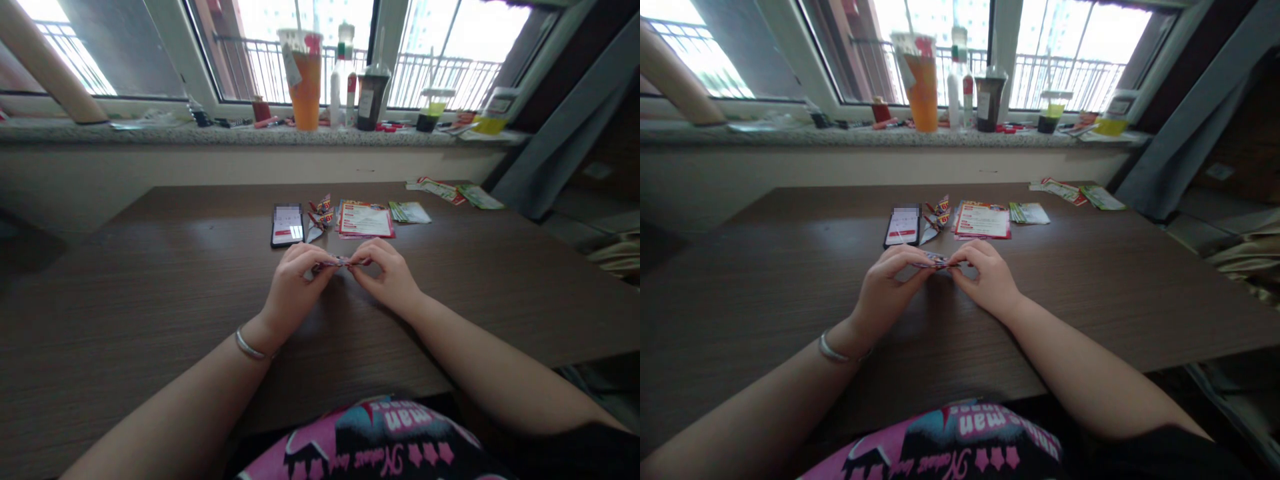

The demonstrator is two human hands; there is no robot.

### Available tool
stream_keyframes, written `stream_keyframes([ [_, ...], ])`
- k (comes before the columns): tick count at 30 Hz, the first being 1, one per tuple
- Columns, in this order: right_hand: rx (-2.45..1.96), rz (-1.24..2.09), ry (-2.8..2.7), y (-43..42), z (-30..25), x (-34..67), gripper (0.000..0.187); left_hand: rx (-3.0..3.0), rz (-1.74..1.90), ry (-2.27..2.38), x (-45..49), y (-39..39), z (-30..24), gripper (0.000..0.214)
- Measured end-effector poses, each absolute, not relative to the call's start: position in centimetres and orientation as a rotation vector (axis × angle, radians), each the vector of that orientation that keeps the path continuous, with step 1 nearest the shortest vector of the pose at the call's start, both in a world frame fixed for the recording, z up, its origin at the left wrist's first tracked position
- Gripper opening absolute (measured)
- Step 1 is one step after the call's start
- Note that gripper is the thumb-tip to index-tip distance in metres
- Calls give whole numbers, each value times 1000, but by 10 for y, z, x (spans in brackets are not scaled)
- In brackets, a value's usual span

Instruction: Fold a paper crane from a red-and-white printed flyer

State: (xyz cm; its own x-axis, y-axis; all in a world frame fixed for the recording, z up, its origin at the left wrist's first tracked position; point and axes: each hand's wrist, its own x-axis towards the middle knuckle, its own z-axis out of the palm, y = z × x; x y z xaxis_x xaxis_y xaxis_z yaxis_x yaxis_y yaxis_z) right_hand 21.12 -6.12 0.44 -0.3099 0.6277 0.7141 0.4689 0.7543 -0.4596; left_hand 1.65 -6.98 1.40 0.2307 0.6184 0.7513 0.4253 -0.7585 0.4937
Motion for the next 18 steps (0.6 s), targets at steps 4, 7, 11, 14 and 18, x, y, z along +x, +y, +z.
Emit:
stream_keyframes([
  [4, -823, 222, -1951, -60, 3, 212, 11, 2204, 1539, 927, 16, -69, 13, 2],
  [7, -802, 243, -1930, -61, 4, 212, 7, 2208, 1556, 915, 15, -68, 11, 1],
  [11, -772, 244, -1918, -63, 7, 213, 4, 2240, 1574, 960, 15, -68, 11, 3],
  [14, -754, 225, -1917, -63, 8, 214, 4, 2278, 1554, 980, 15, -69, 12, 4],
  [18, -781, 197, -1958, -62, 7, 214, 7, 2484, 1421, 1019, 14, -68, 10, 8],
])
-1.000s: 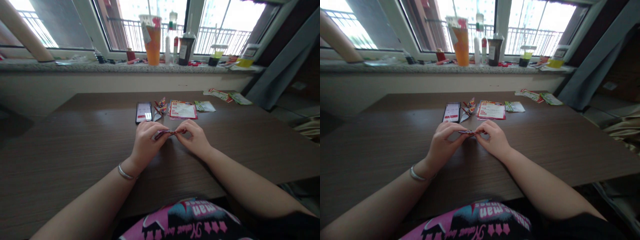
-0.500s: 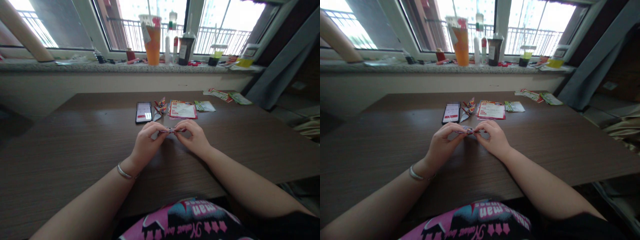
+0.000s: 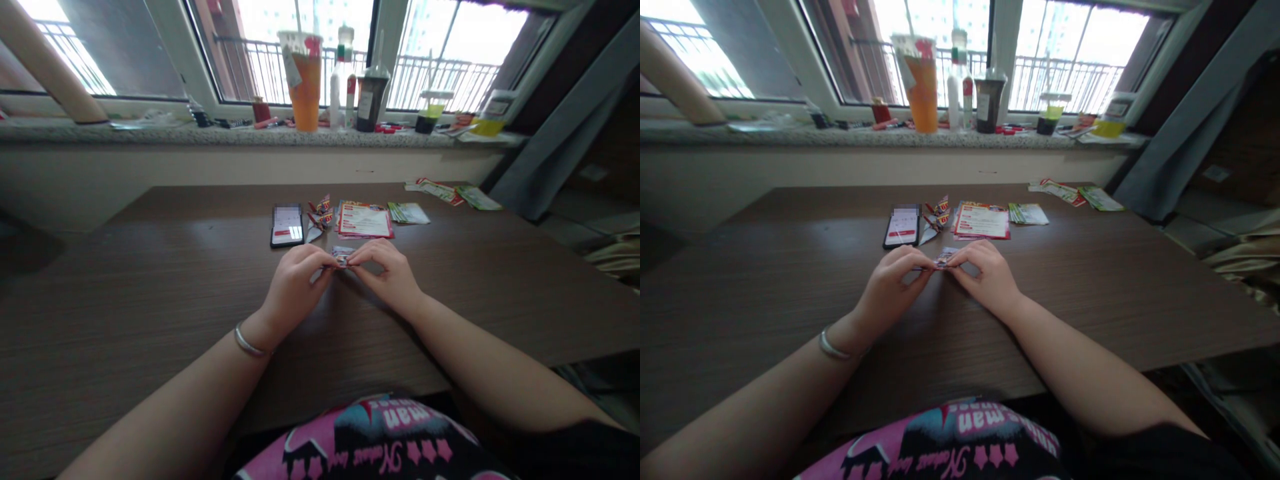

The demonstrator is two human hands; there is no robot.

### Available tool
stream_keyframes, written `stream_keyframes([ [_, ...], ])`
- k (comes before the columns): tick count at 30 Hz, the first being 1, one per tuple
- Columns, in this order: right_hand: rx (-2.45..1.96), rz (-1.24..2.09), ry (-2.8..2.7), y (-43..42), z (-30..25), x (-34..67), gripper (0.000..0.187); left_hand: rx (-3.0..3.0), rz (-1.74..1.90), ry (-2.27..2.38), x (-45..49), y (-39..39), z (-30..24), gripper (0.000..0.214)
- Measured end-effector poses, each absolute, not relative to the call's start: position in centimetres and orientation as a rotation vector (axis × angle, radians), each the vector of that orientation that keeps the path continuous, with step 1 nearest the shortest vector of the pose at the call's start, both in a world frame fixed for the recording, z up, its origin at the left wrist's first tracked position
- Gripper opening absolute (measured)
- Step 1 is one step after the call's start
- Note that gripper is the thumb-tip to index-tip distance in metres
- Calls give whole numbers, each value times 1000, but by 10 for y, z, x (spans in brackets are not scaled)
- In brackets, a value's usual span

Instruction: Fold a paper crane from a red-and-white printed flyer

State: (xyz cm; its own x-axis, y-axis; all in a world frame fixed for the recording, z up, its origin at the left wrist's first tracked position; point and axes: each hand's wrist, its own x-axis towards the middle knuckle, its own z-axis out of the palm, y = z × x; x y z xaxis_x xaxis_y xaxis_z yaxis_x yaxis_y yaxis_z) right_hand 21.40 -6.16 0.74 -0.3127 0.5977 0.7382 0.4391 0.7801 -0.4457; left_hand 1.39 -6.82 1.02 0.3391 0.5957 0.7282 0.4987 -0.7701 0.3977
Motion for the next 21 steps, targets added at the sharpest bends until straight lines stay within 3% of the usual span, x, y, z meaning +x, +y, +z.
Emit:
stream_keyframes([
  [21, -772, 249, -1969, -69, 12, 209, 9, 2616, 1348, 1056, 14, -72, 13, 3],
])
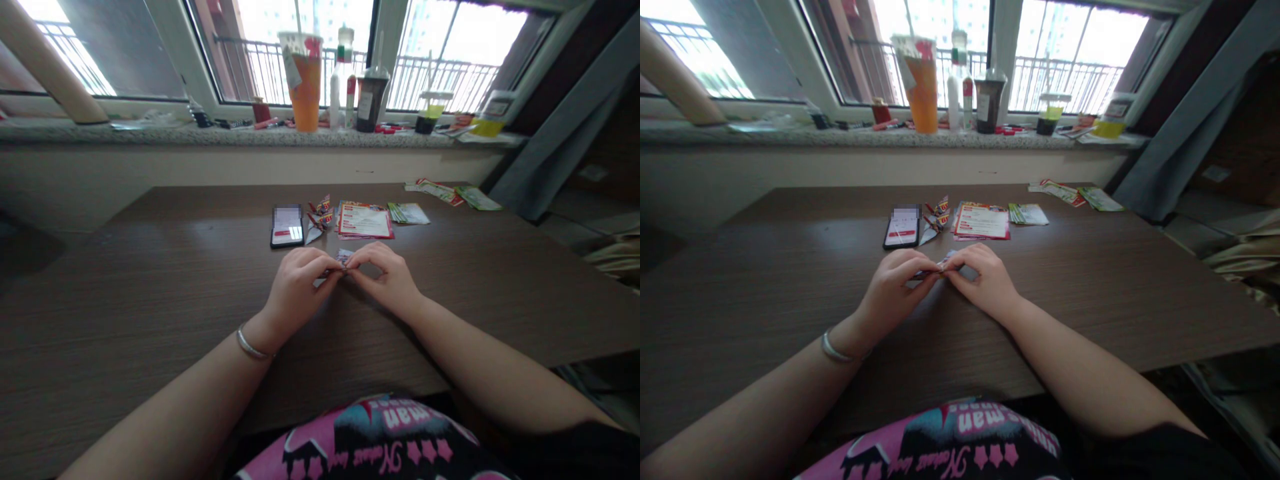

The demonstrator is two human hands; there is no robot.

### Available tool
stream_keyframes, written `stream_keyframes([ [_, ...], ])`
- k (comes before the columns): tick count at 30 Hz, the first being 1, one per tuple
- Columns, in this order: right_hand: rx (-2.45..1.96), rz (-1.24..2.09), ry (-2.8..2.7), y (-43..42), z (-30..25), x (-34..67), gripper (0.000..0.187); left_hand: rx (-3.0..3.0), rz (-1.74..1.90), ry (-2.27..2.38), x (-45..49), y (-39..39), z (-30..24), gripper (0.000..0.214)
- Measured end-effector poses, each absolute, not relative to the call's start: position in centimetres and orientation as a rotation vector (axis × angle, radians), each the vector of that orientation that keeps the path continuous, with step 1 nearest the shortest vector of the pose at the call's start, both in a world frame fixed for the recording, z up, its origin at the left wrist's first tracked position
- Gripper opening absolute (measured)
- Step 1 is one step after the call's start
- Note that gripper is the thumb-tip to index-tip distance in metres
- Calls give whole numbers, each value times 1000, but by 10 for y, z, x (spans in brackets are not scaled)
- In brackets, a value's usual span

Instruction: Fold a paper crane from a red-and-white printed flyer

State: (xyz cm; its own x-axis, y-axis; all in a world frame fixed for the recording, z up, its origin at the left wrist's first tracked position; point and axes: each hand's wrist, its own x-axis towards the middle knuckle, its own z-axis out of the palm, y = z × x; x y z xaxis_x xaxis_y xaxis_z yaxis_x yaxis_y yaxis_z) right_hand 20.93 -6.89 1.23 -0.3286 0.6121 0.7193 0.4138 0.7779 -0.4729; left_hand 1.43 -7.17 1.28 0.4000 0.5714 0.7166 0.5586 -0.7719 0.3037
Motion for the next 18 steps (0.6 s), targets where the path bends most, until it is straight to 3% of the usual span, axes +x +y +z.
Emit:
stream_keyframes([
  [18, -741, 258, -1982, -74, 17, 203, 12, 2768, 1302, 1093, 17, -76, 16, 5],
])
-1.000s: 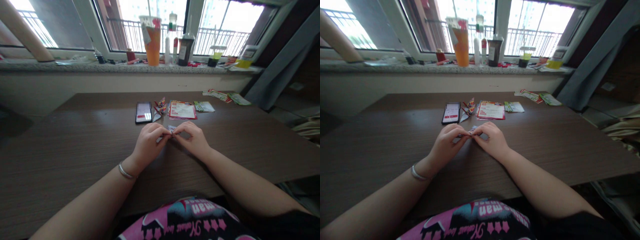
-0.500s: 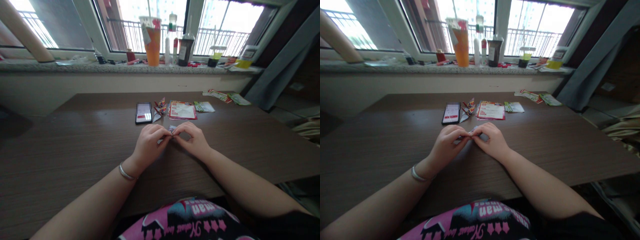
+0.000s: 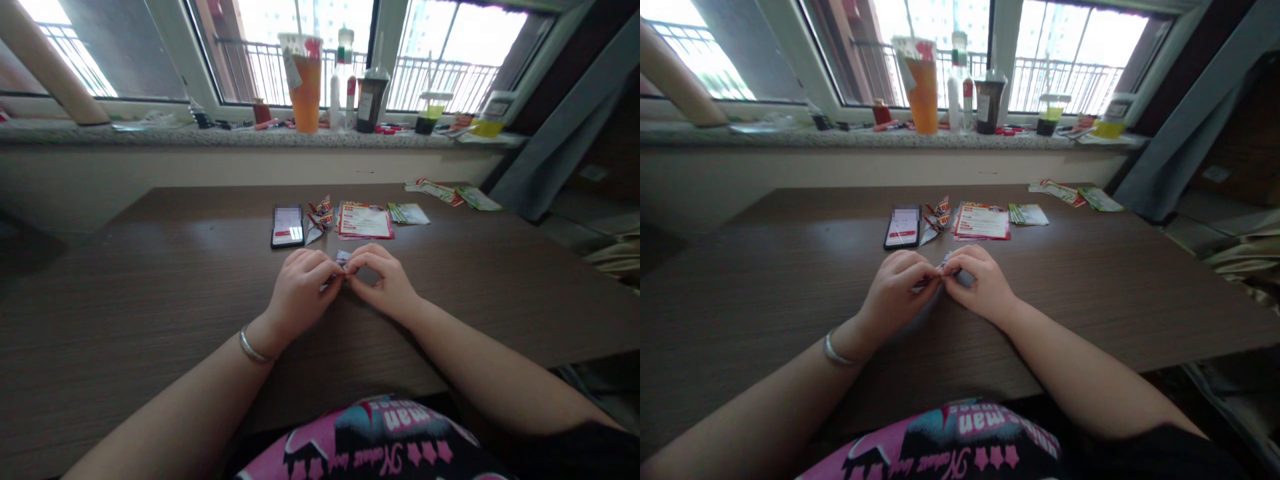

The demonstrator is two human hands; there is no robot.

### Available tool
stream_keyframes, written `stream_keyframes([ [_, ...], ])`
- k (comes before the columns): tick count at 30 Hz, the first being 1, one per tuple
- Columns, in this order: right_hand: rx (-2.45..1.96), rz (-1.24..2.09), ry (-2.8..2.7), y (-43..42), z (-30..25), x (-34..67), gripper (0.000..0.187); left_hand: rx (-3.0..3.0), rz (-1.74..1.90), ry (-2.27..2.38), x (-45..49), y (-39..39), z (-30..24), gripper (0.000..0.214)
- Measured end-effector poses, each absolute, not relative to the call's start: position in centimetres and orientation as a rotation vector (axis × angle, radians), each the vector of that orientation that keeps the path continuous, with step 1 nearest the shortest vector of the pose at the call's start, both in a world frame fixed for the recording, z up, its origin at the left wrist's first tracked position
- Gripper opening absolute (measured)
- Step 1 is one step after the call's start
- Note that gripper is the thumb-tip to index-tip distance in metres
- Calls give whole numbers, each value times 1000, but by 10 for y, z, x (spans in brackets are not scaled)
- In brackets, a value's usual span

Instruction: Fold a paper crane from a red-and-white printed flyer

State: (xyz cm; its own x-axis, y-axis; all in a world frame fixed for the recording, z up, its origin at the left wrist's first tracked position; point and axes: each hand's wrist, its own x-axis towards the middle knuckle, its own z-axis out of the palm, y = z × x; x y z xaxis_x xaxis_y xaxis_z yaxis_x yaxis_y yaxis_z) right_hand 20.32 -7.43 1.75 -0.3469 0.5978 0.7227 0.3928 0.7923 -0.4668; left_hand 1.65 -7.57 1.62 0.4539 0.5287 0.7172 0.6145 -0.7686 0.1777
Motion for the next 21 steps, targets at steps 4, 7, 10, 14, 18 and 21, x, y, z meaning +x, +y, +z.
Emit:
stream_keyframes([
  [4, -754, 258, -1985, -75, 21, 203, 13, -2568, -1275, -996, 17, -77, 18, 4],
  [7, -761, 264, -1988, -74, 22, 204, 16, -2551, -1304, -974, 17, -78, 19, 4],
  [10, -756, 261, -1993, -73, 21, 206, 16, -2542, -1291, -949, 17, -79, 20, 5],
  [14, -758, 242, -2007, -71, 20, 207, 16, -2531, -1278, -946, 16, -78, 19, 5],
  [18, -806, 214, -2012, -67, 18, 209, 16, -2521, -1280, -974, 15, -76, 18, 7],
  [21, -846, 200, -2011, -65, 17, 212, 16, -2507, -1291, -995, 14, -76, 18, 8],
])
